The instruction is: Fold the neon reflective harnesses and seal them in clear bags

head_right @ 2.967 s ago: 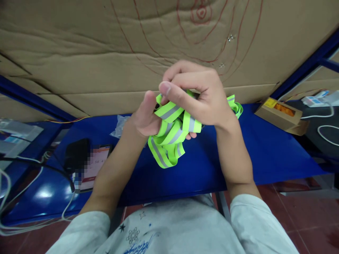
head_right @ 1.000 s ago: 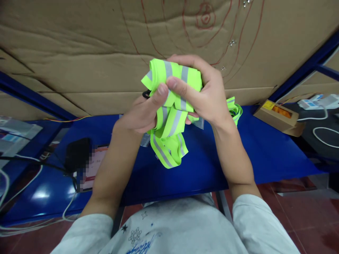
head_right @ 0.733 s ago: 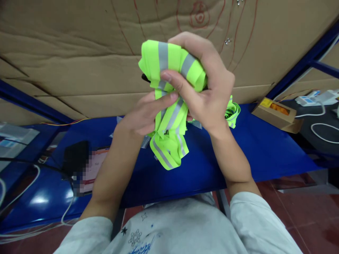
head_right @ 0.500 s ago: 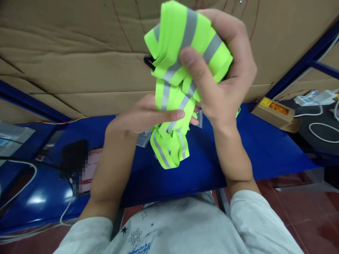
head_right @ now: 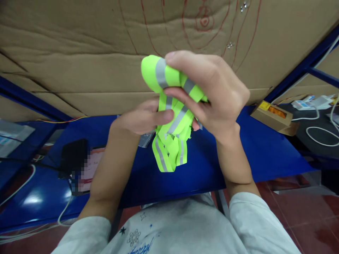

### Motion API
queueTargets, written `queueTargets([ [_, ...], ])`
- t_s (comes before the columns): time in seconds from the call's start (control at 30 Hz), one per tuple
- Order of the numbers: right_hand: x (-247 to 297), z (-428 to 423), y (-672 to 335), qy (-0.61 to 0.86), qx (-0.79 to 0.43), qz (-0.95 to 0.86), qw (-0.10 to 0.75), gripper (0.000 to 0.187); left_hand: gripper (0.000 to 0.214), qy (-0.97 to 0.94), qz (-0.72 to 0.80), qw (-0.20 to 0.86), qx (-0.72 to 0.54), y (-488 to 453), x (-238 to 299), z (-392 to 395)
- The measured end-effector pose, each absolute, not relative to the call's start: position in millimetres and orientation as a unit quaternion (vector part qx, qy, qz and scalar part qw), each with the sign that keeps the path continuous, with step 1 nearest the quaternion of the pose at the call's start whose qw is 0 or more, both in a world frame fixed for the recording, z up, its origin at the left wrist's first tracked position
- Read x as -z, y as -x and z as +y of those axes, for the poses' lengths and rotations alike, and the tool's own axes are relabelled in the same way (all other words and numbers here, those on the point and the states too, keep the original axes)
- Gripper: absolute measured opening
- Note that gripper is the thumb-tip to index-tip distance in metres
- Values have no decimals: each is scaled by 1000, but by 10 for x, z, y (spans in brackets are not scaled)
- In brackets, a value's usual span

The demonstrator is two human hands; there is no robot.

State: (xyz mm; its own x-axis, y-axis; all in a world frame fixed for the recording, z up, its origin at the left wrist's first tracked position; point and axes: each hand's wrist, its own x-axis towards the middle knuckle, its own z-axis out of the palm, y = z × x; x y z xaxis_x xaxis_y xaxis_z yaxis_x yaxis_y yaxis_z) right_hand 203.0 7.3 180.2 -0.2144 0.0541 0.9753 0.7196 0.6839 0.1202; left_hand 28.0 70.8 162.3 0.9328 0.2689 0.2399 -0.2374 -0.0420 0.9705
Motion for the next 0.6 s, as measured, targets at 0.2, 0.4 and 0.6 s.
queueTargets([
  [0.2,-1849,70,-2042,273,184,-786,523,29,67,-592,-3,767,-246,-274,-1824,570],
  [0.4,-1854,129,-2072,258,-2,-864,432,51,22,-582,96,723,-360,-160,-1811,625],
  [0.6,-1823,161,-2004,268,-94,-776,564,28,21,-597,121,727,-316,-125,-1745,740],
])
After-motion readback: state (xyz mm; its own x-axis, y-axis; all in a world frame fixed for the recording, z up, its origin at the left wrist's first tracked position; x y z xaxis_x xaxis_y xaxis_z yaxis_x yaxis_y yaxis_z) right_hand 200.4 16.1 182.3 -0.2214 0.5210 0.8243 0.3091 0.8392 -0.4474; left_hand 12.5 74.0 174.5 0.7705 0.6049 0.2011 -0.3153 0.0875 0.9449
